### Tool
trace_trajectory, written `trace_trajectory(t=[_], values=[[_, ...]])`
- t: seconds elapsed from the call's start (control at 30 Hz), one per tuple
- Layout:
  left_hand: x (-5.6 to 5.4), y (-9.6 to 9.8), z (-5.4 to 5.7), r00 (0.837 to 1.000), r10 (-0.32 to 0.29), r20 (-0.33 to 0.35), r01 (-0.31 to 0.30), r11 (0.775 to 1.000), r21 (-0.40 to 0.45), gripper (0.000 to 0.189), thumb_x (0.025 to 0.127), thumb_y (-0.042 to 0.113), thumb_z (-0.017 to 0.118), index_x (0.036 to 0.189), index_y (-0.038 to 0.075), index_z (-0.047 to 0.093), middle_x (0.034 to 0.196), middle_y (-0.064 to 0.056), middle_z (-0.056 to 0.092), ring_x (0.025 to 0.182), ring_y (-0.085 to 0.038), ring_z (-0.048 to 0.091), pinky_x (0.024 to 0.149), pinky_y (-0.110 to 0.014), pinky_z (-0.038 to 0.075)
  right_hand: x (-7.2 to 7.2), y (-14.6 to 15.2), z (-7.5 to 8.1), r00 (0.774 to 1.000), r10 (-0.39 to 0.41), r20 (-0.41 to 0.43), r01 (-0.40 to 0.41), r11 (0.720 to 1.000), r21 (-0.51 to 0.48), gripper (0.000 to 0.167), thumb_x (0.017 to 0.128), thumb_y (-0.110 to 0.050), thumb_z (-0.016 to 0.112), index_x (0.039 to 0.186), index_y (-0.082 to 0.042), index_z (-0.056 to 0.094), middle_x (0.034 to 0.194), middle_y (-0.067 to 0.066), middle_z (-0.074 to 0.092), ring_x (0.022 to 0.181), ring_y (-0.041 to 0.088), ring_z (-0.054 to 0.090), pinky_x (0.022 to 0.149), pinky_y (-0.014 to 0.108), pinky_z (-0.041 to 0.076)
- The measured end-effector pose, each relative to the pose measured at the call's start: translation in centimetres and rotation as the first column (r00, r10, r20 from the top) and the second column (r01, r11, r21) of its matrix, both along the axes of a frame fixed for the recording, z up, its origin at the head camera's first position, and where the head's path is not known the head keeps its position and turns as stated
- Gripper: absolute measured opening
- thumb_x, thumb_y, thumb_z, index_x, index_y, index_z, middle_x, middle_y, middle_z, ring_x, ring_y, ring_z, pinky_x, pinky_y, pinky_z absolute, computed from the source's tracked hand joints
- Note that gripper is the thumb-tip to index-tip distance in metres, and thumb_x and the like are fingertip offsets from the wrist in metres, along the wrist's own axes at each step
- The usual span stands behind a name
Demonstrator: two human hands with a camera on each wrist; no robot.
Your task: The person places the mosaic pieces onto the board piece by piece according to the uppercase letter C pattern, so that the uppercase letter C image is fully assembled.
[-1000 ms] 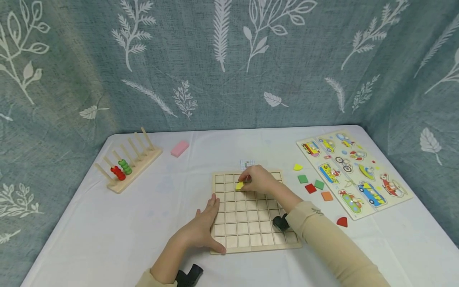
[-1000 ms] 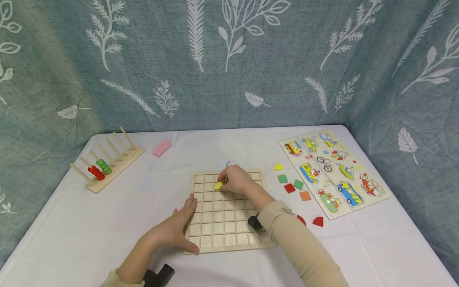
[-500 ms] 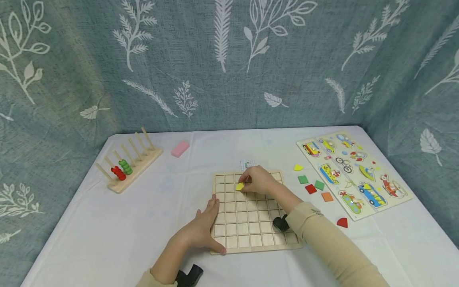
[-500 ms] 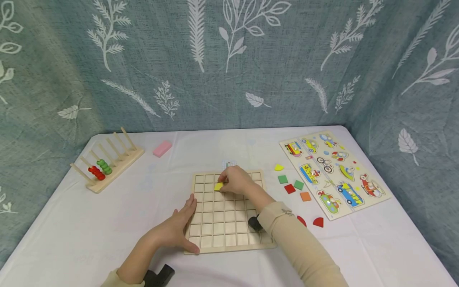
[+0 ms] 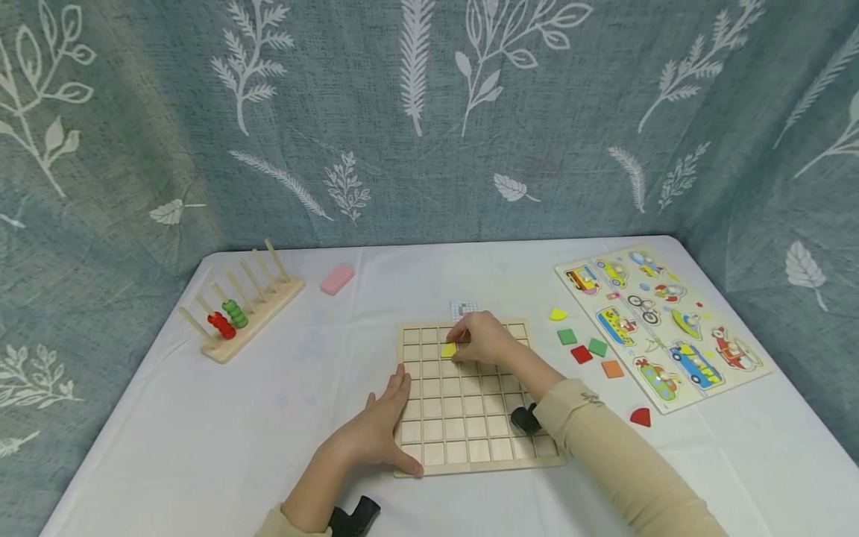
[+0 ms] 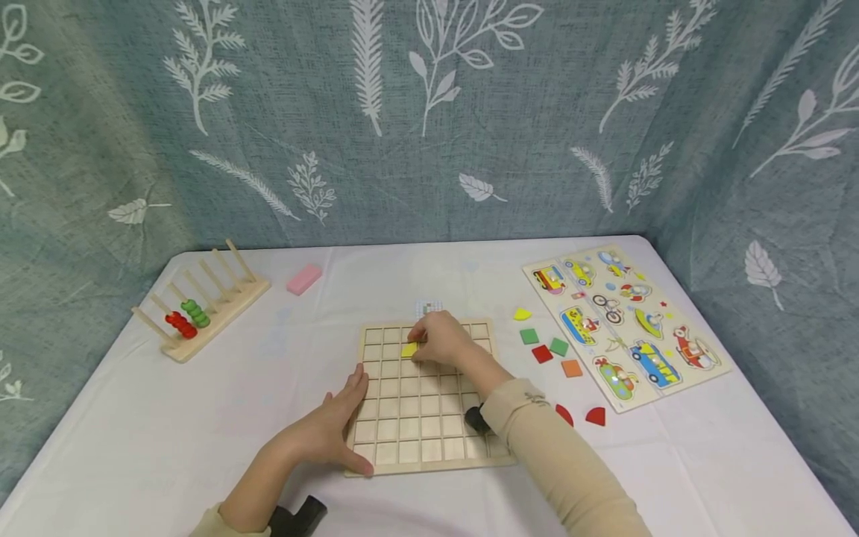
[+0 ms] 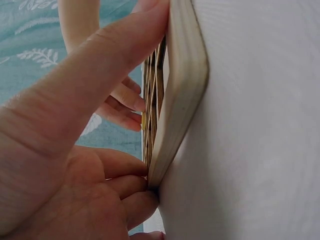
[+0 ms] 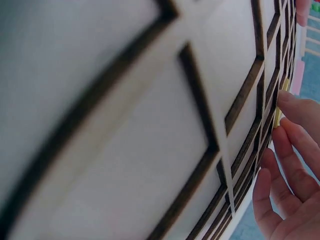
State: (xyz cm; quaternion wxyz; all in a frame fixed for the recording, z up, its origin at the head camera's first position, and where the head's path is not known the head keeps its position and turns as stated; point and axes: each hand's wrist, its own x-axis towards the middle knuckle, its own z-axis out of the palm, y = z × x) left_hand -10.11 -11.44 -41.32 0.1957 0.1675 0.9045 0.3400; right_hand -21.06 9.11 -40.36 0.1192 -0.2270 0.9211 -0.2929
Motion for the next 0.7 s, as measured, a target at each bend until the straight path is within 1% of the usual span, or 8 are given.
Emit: trace_trajectory(t=[0.27,0.5,0.7], values=[[-0.04,0.13,0.19,1.0,0.003,0.005,-0.003,1.0,0.007,0.129,0.045,0.031,0.09,0.141,-0.011,0.014,0.149,-0.023,0.0,0.137,-0.034,0.004,0.107,-0.056,0.007,-0.11,-0.22,-0.04,1.0,-0.003,-0.023,0.003,1.0,0.018,0.022,0.071,-0.01,0.078,0.092,-0.007,0.072,0.092,0.002,0.067,0.081,0.014,0.056,0.071,0.026,0.048],[0.08,0.12,0.31,1.0,0.004,0.014,-0.004,1.0,-0.002,0.13,0.045,0.031,0.09,0.141,-0.011,0.013,0.149,-0.022,-0.001,0.137,-0.034,0.004,0.107,-0.055,0.007,-0.1,-0.29,-0.29,1.0,-0.013,-0.022,0.014,0.999,0.029,0.022,0.072,-0.01,0.077,0.093,-0.008,0.072,0.091,0.001,0.067,0.078,0.013,0.055,0.069,0.024,0.047],[0.02,0.16,0.28,1.0,0.005,0.012,-0.005,1.0,0.002,0.131,0.045,0.031,0.09,0.141,-0.011,0.012,0.149,-0.022,-0.001,0.137,-0.034,0.003,0.107,-0.055,0.006,0.26,-0.34,-0.23,0.999,-0.05,-0.016,0.051,0.998,0.021,0.023,0.072,-0.01,0.077,0.095,-0.008,0.072,0.095,0.003,0.067,0.085,0.016,0.059,0.075,0.029,0.049]])
